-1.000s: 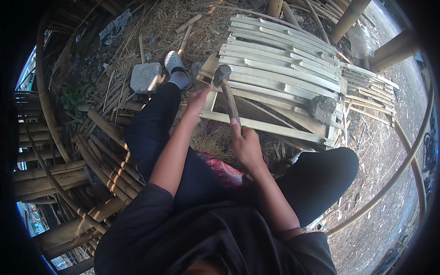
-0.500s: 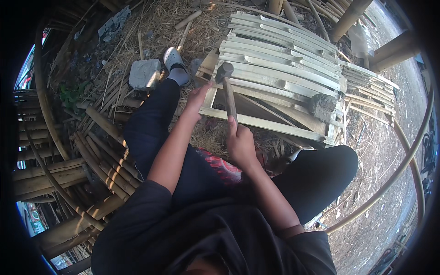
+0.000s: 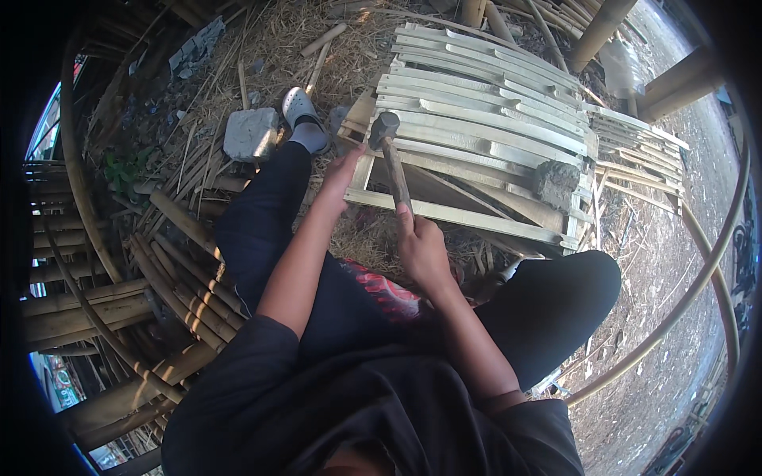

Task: The person hammers nails into a wooden and bamboo frame structure while using a hammer by hand.

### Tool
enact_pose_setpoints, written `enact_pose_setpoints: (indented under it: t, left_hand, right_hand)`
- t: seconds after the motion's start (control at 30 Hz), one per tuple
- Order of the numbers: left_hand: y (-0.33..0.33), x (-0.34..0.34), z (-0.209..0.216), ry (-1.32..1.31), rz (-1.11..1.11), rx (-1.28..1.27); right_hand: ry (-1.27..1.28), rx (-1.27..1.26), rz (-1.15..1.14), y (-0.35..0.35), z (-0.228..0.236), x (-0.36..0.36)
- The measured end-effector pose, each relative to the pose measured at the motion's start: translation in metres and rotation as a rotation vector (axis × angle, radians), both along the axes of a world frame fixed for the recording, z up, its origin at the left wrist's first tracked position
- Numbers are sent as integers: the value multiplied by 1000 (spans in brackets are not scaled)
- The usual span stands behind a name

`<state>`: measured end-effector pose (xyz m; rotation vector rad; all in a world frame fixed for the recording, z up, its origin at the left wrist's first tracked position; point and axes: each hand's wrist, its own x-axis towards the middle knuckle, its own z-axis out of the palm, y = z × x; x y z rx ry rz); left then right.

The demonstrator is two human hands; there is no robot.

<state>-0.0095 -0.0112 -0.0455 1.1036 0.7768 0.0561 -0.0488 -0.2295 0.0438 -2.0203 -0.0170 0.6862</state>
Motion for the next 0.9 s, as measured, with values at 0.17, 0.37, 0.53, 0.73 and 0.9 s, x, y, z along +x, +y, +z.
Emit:
enact_pose_setpoints:
  t: [0.17, 0.37, 0.53, 0.73, 0.9]
  left_hand:
    - [0, 0, -3, -5, -13, 19]
    - [-3, 1, 5, 8, -19, 40]
    - [-1, -5, 6, 11, 24, 31]
    - [-4, 3, 1, 2, -43, 33]
    - [-3, -2, 6, 10, 31, 19]
  right_hand:
    - [15, 1, -3, -1, 1, 3]
    - [-29, -40, 16, -3, 3, 9]
    - [-50, 97, -79, -8, 46, 1]
    - [-270, -128, 28, -5, -19, 7]
    - [-46, 59, -58, -12, 25, 10]
